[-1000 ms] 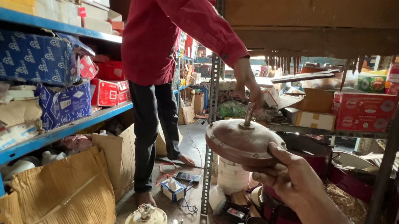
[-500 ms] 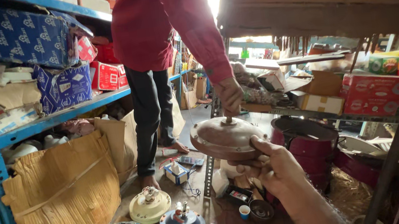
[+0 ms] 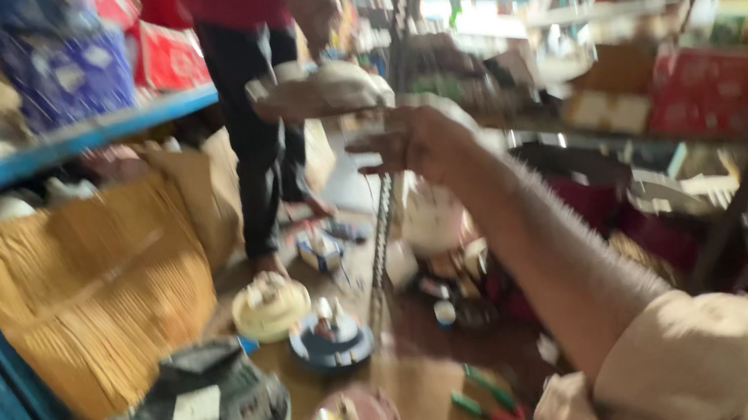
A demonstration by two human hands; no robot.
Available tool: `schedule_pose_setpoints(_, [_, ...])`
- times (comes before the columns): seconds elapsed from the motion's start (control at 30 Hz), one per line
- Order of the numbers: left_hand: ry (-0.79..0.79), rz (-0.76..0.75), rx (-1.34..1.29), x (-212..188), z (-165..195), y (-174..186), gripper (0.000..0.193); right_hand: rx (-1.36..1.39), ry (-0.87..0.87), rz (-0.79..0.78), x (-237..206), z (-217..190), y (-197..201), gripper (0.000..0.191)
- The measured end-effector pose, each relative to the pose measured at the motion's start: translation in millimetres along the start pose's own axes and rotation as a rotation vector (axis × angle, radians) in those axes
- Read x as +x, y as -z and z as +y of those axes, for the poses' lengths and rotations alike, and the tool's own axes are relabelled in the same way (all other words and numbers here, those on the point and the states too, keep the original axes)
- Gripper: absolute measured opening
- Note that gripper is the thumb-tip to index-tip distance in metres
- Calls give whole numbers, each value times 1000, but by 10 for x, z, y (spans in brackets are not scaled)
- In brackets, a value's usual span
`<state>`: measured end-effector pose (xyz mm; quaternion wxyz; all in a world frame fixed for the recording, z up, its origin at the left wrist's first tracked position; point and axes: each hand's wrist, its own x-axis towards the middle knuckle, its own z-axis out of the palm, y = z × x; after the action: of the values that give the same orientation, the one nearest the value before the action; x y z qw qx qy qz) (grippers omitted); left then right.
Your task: The person sits on the workshop floor repairing water pump housings. They unscrew and tighten fasteners on the pump covers by hand, use a screwdriver on a blue pump base, reposition several pump housings, and finally pick up a hammer to tap a fitting on a pump cover.
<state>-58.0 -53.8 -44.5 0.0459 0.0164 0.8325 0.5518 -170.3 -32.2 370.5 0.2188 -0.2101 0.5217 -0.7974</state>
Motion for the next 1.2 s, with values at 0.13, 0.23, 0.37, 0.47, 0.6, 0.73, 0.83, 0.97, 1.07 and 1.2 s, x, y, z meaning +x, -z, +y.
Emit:
schedule_pose_setpoints(0.13, [-2,43,35,-110,-175,-119,31,-550,194,209,-544,125,533,76])
schedule_pose_setpoints(0.23, [47,24,42,-172,-250,-173,32,-1270,483,355,-1096,564,1078,81])
schedule_pose_setpoints(0.37, [155,-15,54,-261,-270,-240,32,-884,-185,458,-2055,1299,1887,84])
schedule_pose_setpoints(0.47, [152,6,115,-278,-324,-295,32,-851,-255,571,-2597,1766,2491,73])
schedule_pose_setpoints(0.6, [163,-31,144,-242,-479,-356,33,-1474,16,516,-3161,2412,3062,26])
schedule_pose_setpoints(0.73, [174,-64,184,-194,-626,-401,34,-1042,-778,527,-3496,3187,3043,27])
schedule_pose_setpoints(0.83, [187,-85,232,-208,-684,-439,35,-1144,-716,617,-3671,3679,2813,33])
schedule_pose_setpoints(0.97, [211,-124,254,-230,-698,-466,37,-1304,-553,682,-3723,4016,2674,40])
schedule_pose_setpoints(1.07, [179,-115,276,-224,-682,-443,38,-1291,-582,658,-3709,4040,2757,37])
schedule_pose_setpoints(1.2, [208,-64,253,-233,-686,-397,39,-1182,-478,664,-3742,4045,2832,29])
